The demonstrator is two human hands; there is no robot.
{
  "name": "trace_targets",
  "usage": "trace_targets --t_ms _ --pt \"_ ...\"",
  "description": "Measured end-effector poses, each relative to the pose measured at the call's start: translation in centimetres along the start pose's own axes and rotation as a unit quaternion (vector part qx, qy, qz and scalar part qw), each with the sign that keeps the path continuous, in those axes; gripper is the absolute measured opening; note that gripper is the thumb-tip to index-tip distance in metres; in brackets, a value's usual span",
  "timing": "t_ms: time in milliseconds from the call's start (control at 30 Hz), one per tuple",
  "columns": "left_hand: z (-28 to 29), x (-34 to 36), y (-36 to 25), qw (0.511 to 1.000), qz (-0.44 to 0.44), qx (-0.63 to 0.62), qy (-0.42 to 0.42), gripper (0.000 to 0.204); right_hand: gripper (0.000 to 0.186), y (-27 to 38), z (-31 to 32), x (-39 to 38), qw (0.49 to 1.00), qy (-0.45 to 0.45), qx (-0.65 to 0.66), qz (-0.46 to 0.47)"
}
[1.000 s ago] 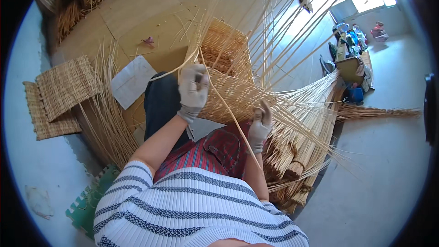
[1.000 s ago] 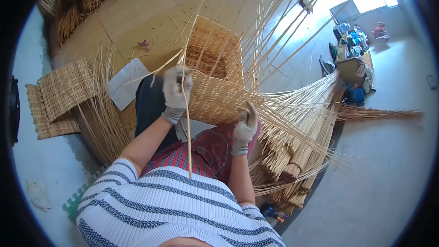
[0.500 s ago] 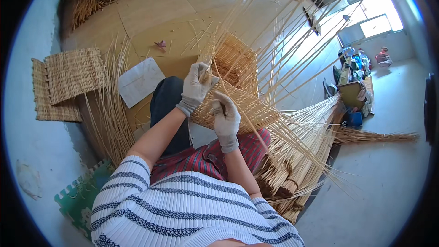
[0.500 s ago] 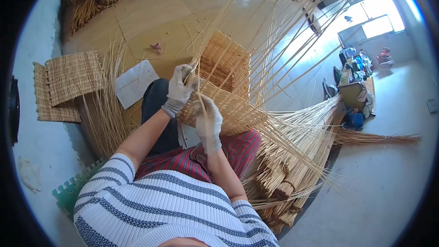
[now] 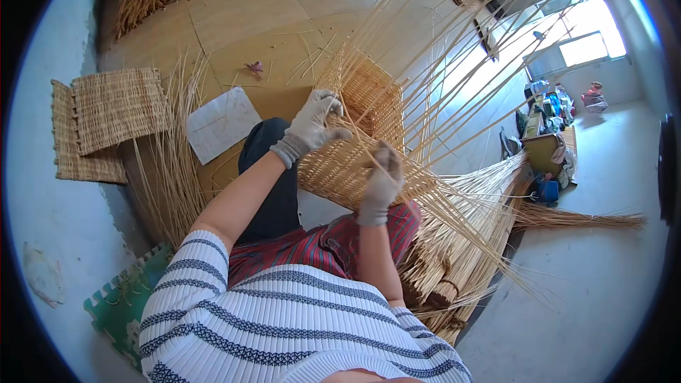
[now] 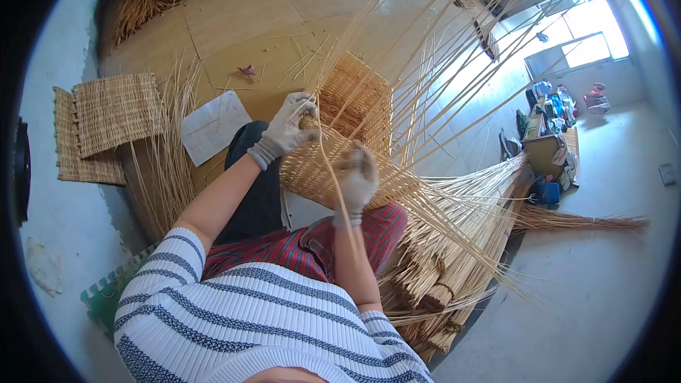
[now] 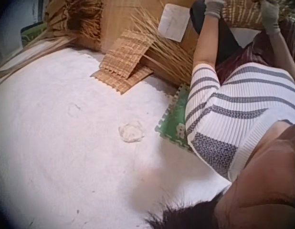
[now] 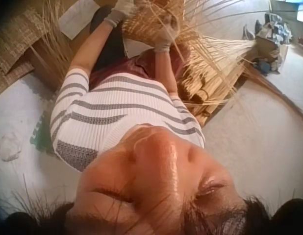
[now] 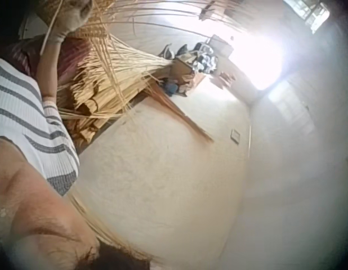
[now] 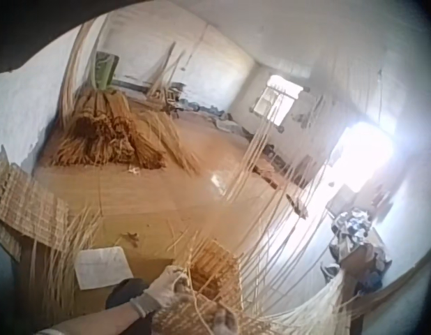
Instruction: Weaving a wicker basket using long strips of material while sitting on a mat.
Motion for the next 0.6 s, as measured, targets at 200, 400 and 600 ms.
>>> trace_targets --t_ms 200,400,600 --pt "-2.6 -0.1 -0.2 0.993 0.067 -0.027 -0.095 0.069 0.018 4.9 -0.3 5.0 0.904 -0.028 -0.407 0.132" --pt "-2.1 0.1 -0.2 0.988 0.083 -0.088 -0.097 0.069 0.022 7.4 -5.6 7.1 0.734 0.021 -0.616 0.285" --pt "0.0 -0.5 1.2 0.988 0.111 -0.08 0.076 0.042 0.009 6.6 -0.1 1.8 0.893 -0.007 -0.362 0.266"
Point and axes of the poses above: each hand's wrist, its own x-axis towards the middle knuckle, its own z-axis out of the back of the hand, y = z × x, the point moved 6 cm from there along x, towards the middle knuckle, and after that the axes turned 10 degrees about y, right-handed, at the moved point
